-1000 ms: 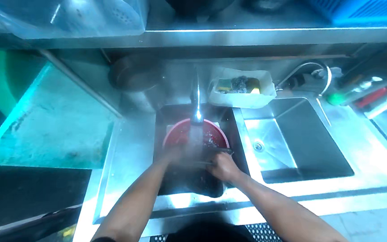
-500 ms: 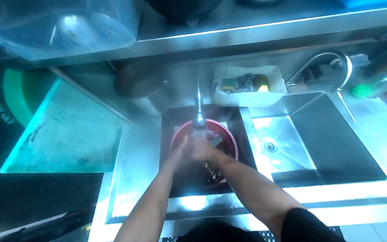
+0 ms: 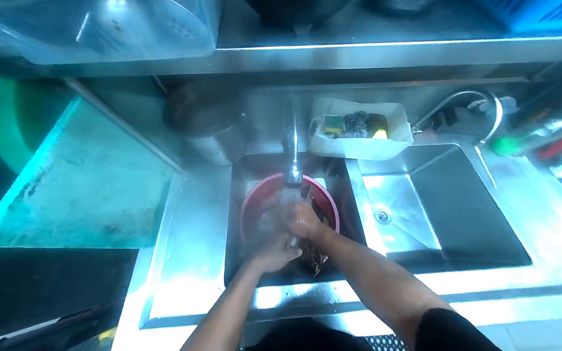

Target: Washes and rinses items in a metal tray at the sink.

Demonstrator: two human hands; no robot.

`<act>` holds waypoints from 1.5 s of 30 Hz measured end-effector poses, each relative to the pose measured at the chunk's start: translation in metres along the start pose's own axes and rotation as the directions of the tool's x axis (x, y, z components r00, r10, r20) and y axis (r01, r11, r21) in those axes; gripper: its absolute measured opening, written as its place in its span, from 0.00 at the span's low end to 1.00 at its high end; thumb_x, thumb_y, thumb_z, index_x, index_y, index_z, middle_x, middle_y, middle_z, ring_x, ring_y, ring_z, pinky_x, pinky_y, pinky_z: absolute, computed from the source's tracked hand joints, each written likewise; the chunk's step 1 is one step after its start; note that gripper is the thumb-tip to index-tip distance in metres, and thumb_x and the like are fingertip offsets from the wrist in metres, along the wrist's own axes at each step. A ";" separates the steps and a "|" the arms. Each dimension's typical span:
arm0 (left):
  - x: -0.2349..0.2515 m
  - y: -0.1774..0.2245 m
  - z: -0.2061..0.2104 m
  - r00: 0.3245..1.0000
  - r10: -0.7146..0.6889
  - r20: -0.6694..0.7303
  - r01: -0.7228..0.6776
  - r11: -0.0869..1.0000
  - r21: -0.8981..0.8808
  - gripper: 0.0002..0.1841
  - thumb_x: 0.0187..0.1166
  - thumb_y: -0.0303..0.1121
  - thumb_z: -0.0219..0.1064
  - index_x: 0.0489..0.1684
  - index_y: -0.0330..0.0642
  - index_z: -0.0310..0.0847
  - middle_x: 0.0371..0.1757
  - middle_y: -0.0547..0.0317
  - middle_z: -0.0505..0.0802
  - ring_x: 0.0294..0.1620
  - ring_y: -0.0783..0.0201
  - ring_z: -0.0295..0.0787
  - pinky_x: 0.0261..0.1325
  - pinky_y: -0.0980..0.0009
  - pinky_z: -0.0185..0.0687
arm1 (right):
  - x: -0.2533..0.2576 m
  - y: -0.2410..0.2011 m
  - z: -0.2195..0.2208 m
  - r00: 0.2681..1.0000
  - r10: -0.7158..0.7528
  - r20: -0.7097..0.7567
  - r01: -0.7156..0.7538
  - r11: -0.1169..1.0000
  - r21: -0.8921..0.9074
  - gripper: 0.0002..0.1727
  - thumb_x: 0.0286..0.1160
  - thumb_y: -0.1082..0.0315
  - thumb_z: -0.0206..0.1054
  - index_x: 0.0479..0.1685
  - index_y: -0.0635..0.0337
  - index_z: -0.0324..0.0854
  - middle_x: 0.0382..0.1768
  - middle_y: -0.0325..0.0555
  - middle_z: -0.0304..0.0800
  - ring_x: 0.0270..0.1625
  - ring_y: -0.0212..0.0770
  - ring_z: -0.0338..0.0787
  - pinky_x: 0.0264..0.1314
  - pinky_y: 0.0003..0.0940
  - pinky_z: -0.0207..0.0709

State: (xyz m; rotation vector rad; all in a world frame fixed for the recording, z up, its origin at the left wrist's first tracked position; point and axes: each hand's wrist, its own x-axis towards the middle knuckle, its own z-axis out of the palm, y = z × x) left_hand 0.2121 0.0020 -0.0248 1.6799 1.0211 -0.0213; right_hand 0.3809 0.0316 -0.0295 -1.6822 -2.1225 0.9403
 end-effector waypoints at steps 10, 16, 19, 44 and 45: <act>-0.034 -0.011 -0.065 0.996 -0.069 0.048 0.062 0.990 0.128 0.17 0.88 0.45 0.61 0.55 0.42 0.87 0.49 0.50 0.92 0.53 0.56 0.89 0.63 0.48 0.82 | -0.013 0.004 -0.029 0.925 0.356 0.131 -0.302 0.900 -0.315 0.33 0.87 0.40 0.48 0.32 0.56 0.90 0.41 0.52 0.94 0.54 0.56 0.93 0.57 0.63 0.81; -0.015 0.021 -0.071 0.988 -0.061 0.140 0.015 0.951 0.308 0.14 0.89 0.40 0.58 0.50 0.40 0.86 0.45 0.48 0.91 0.48 0.52 0.88 0.56 0.46 0.82 | -0.013 -0.049 -0.034 0.923 0.350 0.163 -0.285 0.903 -0.321 0.28 0.87 0.43 0.51 0.38 0.55 0.90 0.43 0.53 0.95 0.54 0.58 0.93 0.54 0.65 0.83; -0.017 0.009 -0.082 0.994 0.001 0.113 -0.028 0.970 0.242 0.14 0.90 0.39 0.58 0.52 0.41 0.87 0.45 0.50 0.92 0.48 0.56 0.89 0.58 0.48 0.82 | -0.016 -0.010 -0.055 0.951 0.176 0.255 -0.126 0.972 -0.201 0.27 0.88 0.44 0.52 0.46 0.51 0.93 0.47 0.49 0.95 0.60 0.52 0.91 0.73 0.65 0.73; -0.086 -0.032 0.014 0.920 0.173 -0.353 -0.072 0.957 0.282 0.32 0.88 0.64 0.49 0.33 0.49 0.91 0.43 0.65 0.94 0.65 0.65 0.86 0.94 0.44 0.38 | -0.093 0.009 -0.003 0.951 0.036 0.307 -0.017 0.998 -0.066 0.38 0.90 0.36 0.40 0.49 0.54 0.92 0.55 0.44 0.94 0.73 0.45 0.84 0.93 0.57 0.48; -0.088 -0.034 0.017 0.890 0.163 -0.427 -0.041 0.959 0.282 0.32 0.88 0.63 0.49 0.27 0.50 0.89 0.40 0.66 0.93 0.65 0.64 0.85 0.94 0.42 0.38 | -0.095 0.008 -0.001 0.957 0.026 0.290 -0.006 0.998 -0.069 0.38 0.90 0.35 0.40 0.48 0.54 0.92 0.55 0.44 0.95 0.74 0.44 0.84 0.95 0.57 0.45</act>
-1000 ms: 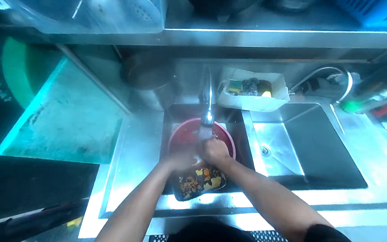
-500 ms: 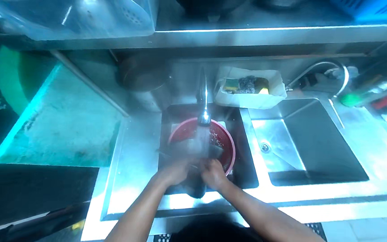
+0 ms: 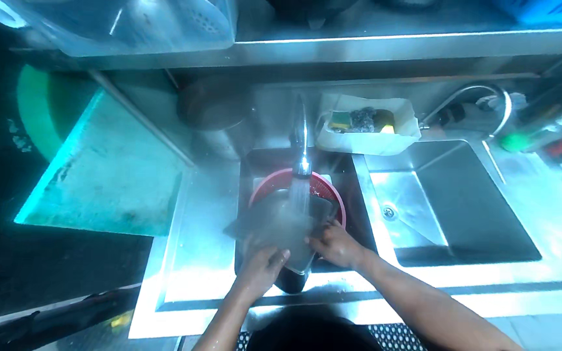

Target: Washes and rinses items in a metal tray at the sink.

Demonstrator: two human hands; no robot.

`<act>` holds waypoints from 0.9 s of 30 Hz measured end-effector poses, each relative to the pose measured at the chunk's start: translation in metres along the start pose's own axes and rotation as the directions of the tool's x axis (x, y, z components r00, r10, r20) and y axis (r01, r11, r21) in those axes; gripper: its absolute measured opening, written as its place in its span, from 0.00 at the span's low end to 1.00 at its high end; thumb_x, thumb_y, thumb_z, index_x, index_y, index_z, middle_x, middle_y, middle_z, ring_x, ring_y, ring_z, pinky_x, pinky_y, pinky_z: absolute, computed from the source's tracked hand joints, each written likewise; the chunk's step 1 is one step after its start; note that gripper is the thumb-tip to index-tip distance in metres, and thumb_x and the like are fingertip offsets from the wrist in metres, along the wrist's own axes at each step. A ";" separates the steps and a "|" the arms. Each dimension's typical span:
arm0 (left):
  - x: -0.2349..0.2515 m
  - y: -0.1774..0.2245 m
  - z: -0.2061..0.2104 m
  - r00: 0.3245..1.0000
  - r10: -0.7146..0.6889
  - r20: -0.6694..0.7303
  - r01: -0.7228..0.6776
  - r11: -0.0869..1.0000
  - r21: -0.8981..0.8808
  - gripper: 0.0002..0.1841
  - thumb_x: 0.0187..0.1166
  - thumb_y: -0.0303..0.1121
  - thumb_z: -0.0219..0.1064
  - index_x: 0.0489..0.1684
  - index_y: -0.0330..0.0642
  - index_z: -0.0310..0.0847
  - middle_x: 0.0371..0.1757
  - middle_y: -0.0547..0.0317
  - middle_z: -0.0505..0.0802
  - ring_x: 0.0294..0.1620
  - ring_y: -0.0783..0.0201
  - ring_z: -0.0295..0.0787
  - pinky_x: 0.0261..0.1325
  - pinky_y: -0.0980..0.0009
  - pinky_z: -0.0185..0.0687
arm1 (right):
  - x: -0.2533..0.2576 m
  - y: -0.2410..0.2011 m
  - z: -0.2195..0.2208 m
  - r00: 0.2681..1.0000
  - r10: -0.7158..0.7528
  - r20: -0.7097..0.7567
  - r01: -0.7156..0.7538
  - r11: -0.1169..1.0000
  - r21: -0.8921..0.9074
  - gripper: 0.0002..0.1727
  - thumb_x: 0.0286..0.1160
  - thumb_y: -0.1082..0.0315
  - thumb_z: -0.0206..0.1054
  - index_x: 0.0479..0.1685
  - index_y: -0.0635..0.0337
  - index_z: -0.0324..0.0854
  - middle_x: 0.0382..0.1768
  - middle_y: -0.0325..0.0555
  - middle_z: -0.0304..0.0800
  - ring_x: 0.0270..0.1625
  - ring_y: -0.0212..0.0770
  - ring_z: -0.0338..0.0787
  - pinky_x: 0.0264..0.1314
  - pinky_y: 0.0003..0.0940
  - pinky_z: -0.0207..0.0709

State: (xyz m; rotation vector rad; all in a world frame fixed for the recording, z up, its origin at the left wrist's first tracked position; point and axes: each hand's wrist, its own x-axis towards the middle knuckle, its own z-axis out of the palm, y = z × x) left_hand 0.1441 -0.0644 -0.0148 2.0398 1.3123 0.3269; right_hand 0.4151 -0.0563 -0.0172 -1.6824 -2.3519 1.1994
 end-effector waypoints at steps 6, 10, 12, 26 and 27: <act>-0.016 0.007 -0.017 0.819 -0.513 -0.256 0.488 0.858 -0.157 0.24 0.68 0.44 0.78 0.61 0.42 0.86 0.87 0.45 0.71 0.85 0.40 0.67 0.79 0.40 0.70 | -0.018 -0.051 0.025 0.989 -0.102 -0.108 0.098 0.994 -0.041 0.36 0.92 0.40 0.40 0.42 0.56 0.88 0.45 0.46 0.94 0.61 0.47 0.89 0.84 0.59 0.61; -0.003 -0.021 -0.027 0.703 -0.711 -0.035 0.641 0.654 -0.403 0.34 0.62 0.33 0.79 0.73 0.43 0.75 0.64 0.45 0.88 0.58 0.50 0.90 0.58 0.48 0.89 | -0.023 -0.080 0.029 0.991 -0.134 0.008 0.134 0.988 -0.078 0.34 0.93 0.42 0.38 0.44 0.54 0.87 0.41 0.49 0.93 0.53 0.52 0.92 0.63 0.59 0.79; 0.000 -0.026 -0.028 0.699 -0.714 0.045 0.664 0.624 -0.412 0.25 0.64 0.30 0.76 0.64 0.40 0.79 0.55 0.44 0.90 0.51 0.51 0.92 0.51 0.48 0.90 | -0.026 -0.088 0.018 0.984 -0.110 0.142 0.119 0.991 -0.056 0.33 0.93 0.42 0.38 0.48 0.53 0.87 0.42 0.50 0.93 0.53 0.54 0.92 0.60 0.62 0.79; -0.047 -0.037 -0.031 0.835 -0.548 0.036 0.495 0.721 -0.485 0.29 0.69 0.28 0.72 0.73 0.39 0.72 0.66 0.47 0.85 0.62 0.57 0.88 0.64 0.57 0.88 | 0.104 -0.024 0.057 0.920 0.391 0.000 -0.370 0.872 -0.320 0.33 0.78 0.56 0.66 0.79 0.67 0.73 0.78 0.69 0.75 0.80 0.69 0.74 0.77 0.70 0.72; -0.048 -0.038 -0.031 0.839 -0.542 0.037 0.490 0.724 -0.485 0.29 0.69 0.29 0.72 0.73 0.40 0.72 0.67 0.47 0.85 0.63 0.57 0.87 0.65 0.57 0.87 | 0.112 -0.033 0.070 0.974 0.227 0.007 -0.208 0.904 -0.374 0.31 0.79 0.54 0.63 0.77 0.63 0.74 0.78 0.65 0.76 0.82 0.66 0.73 0.78 0.69 0.70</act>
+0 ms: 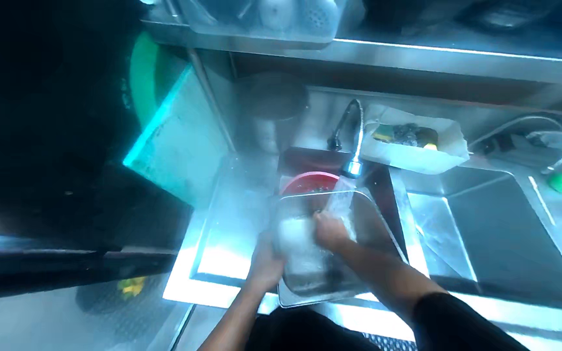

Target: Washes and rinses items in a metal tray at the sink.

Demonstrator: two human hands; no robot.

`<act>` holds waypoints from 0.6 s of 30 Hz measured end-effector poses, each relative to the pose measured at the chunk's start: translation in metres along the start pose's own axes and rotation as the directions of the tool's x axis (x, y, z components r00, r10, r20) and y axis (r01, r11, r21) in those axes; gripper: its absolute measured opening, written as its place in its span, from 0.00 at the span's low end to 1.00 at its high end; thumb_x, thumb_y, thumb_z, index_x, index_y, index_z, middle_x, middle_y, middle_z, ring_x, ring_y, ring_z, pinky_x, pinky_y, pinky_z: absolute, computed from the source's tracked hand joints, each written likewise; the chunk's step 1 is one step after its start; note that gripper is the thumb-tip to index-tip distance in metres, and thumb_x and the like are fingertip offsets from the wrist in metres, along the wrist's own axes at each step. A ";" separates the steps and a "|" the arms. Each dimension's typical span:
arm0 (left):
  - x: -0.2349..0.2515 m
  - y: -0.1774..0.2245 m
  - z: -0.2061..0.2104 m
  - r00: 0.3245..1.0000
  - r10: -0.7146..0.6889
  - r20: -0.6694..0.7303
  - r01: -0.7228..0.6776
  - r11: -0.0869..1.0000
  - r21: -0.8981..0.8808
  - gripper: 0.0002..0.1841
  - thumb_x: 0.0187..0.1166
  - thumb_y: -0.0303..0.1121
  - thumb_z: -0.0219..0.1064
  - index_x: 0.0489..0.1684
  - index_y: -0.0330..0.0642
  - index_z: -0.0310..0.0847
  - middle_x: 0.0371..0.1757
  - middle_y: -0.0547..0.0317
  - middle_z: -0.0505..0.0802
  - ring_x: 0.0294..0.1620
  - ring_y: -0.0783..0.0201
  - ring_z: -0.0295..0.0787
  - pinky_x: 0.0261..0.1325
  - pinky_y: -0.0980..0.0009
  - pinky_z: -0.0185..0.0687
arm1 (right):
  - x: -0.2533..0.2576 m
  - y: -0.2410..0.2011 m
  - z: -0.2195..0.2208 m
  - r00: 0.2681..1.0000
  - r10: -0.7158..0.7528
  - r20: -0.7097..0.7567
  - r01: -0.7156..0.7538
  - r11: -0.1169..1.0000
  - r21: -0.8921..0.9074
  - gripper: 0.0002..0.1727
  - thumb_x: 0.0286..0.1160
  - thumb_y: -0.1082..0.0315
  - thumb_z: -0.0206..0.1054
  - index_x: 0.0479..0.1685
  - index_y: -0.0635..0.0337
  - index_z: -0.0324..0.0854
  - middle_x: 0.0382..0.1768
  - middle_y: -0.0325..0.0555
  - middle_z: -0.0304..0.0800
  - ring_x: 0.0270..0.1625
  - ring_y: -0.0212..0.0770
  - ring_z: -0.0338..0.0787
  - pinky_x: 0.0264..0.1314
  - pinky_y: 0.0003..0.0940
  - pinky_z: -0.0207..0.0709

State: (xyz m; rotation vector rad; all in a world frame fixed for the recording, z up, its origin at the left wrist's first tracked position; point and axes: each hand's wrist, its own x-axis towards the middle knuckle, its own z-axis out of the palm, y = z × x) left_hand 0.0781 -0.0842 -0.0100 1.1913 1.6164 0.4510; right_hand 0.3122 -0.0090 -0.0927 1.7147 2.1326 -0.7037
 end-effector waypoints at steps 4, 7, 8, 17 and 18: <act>-0.004 -0.009 -0.001 1.000 0.025 -0.008 -0.025 1.000 0.009 0.26 0.67 0.30 0.71 0.68 0.38 0.75 0.65 0.48 0.85 0.63 0.58 0.86 0.65 0.58 0.85 | 0.013 -0.014 0.019 0.931 -0.354 -0.085 0.345 0.932 -0.110 0.25 0.85 0.54 0.56 0.74 0.56 0.80 0.76 0.54 0.80 0.82 0.58 0.74 0.81 0.63 0.67; -0.003 -0.012 -0.006 0.999 0.045 -0.011 -0.045 0.999 0.004 0.25 0.66 0.31 0.69 0.66 0.38 0.75 0.64 0.49 0.86 0.62 0.59 0.86 0.65 0.60 0.85 | 0.014 -0.032 0.011 0.987 0.107 -0.122 -0.100 0.993 0.058 0.24 0.87 0.51 0.50 0.67 0.53 0.83 0.67 0.52 0.89 0.72 0.56 0.86 0.73 0.61 0.77; -0.004 -0.014 -0.007 0.999 0.053 -0.009 -0.053 0.999 0.003 0.25 0.67 0.31 0.69 0.66 0.39 0.76 0.64 0.50 0.85 0.62 0.60 0.86 0.65 0.60 0.85 | 0.015 -0.044 0.006 0.975 0.194 -0.108 -0.179 0.975 0.132 0.25 0.88 0.49 0.48 0.62 0.53 0.86 0.60 0.53 0.92 0.67 0.57 0.90 0.67 0.62 0.80; 0.004 -0.007 -0.010 1.000 0.001 0.020 0.000 1.000 -0.022 0.27 0.67 0.30 0.70 0.69 0.40 0.74 0.66 0.49 0.85 0.63 0.59 0.87 0.65 0.59 0.86 | 0.032 -0.025 -0.023 0.956 0.282 -0.081 -0.169 0.753 0.636 0.24 0.86 0.49 0.59 0.45 0.59 0.94 0.48 0.55 0.96 0.57 0.56 0.93 0.66 0.63 0.81; 0.003 -0.009 -0.009 1.000 0.006 0.011 -0.006 1.000 -0.030 0.27 0.67 0.29 0.70 0.69 0.39 0.74 0.65 0.49 0.85 0.62 0.59 0.87 0.64 0.59 0.86 | 0.027 -0.012 -0.025 0.904 0.427 0.002 -0.345 0.728 0.593 0.26 0.84 0.47 0.60 0.51 0.61 0.92 0.54 0.59 0.94 0.63 0.59 0.91 0.69 0.66 0.79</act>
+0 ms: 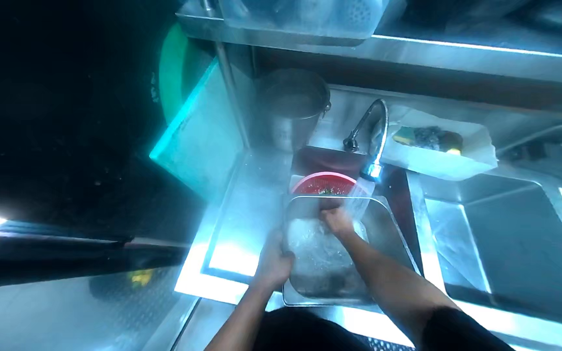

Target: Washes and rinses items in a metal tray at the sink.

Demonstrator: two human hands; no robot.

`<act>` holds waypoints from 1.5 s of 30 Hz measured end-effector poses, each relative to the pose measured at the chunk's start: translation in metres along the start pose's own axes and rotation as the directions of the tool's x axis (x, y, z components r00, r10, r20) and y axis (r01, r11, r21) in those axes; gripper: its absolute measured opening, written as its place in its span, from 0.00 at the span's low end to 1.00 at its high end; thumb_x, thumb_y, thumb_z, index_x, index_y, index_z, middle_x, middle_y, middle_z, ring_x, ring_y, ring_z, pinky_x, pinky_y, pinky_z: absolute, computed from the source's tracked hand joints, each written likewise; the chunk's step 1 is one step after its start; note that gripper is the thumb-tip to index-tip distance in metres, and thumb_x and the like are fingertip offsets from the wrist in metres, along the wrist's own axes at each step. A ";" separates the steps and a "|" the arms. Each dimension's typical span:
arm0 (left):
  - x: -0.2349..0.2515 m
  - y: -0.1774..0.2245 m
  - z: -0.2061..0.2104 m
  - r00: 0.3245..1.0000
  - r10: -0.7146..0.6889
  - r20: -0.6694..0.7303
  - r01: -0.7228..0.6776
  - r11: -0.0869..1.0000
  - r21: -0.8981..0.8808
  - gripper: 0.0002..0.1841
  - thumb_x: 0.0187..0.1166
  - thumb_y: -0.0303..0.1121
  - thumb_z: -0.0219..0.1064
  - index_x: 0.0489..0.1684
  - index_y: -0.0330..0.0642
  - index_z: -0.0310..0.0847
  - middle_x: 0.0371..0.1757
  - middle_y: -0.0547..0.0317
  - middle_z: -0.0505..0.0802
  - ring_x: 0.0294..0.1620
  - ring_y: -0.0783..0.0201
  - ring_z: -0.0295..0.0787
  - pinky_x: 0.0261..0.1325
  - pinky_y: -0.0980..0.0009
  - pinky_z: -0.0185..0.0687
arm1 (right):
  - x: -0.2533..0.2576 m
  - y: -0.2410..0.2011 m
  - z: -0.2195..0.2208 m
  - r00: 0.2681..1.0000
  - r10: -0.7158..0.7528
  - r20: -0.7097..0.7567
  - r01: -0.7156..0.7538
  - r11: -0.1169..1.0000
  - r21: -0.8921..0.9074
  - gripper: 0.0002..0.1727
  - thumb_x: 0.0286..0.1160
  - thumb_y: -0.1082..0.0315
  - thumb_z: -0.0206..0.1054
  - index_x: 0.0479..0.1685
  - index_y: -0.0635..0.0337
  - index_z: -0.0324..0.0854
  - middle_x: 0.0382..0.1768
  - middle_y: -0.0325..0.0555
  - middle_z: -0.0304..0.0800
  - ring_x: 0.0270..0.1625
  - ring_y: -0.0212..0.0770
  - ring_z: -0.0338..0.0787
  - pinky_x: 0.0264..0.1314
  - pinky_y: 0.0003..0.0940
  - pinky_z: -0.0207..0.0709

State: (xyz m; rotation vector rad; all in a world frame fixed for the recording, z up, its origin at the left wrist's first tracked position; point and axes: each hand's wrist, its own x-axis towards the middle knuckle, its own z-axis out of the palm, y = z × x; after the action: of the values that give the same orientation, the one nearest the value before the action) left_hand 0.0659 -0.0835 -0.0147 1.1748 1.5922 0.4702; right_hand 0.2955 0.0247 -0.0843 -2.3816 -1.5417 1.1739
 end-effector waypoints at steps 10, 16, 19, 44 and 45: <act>-0.009 -0.014 0.007 0.993 0.097 -0.062 -0.101 0.993 -0.063 0.23 0.68 0.28 0.69 0.65 0.38 0.75 0.62 0.51 0.87 0.60 0.62 0.87 0.63 0.63 0.86 | -0.019 0.042 0.020 0.885 -0.436 0.163 0.444 0.689 -0.572 0.25 0.83 0.52 0.58 0.74 0.51 0.80 0.74 0.51 0.82 0.80 0.56 0.76 0.78 0.62 0.71; -0.011 -0.019 0.008 0.993 0.104 -0.064 -0.110 0.989 -0.103 0.25 0.68 0.29 0.70 0.67 0.39 0.75 0.64 0.51 0.86 0.62 0.62 0.87 0.64 0.63 0.86 | -0.024 0.058 -0.007 0.862 -0.358 0.358 0.506 0.602 -0.617 0.26 0.87 0.50 0.55 0.71 0.59 0.80 0.71 0.62 0.83 0.75 0.65 0.81 0.72 0.67 0.76; -0.011 -0.019 0.006 0.991 0.110 -0.074 -0.117 0.988 -0.104 0.25 0.68 0.28 0.70 0.67 0.39 0.75 0.64 0.52 0.86 0.62 0.63 0.87 0.64 0.64 0.86 | -0.022 0.055 -0.006 0.953 -0.244 0.182 0.303 0.725 -0.618 0.28 0.82 0.57 0.62 0.78 0.60 0.76 0.78 0.62 0.77 0.80 0.66 0.77 0.74 0.68 0.75; -0.009 -0.027 0.008 0.988 0.139 -0.072 -0.147 0.980 -0.133 0.23 0.69 0.30 0.70 0.65 0.40 0.76 0.66 0.53 0.85 0.63 0.64 0.86 0.65 0.63 0.86 | -0.031 -0.009 0.075 0.748 -0.597 0.290 0.657 0.604 -0.451 0.23 0.78 0.52 0.65 0.67 0.53 0.84 0.74 0.51 0.82 0.81 0.56 0.74 0.82 0.64 0.65; -0.007 -0.026 0.008 0.988 0.136 -0.076 -0.145 0.981 -0.129 0.23 0.69 0.30 0.70 0.65 0.41 0.76 0.66 0.54 0.85 0.63 0.64 0.86 0.64 0.64 0.87 | -0.028 -0.015 0.079 0.821 -0.545 0.173 0.562 0.715 -0.416 0.23 0.80 0.52 0.61 0.66 0.53 0.86 0.72 0.51 0.84 0.79 0.55 0.77 0.81 0.62 0.67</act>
State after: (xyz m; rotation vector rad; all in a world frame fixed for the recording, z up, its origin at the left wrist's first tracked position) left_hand 0.0614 -0.1034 -0.0342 1.1836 1.5147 0.7046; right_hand 0.2290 -0.0168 -0.1181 -1.8346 -2.5334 0.7812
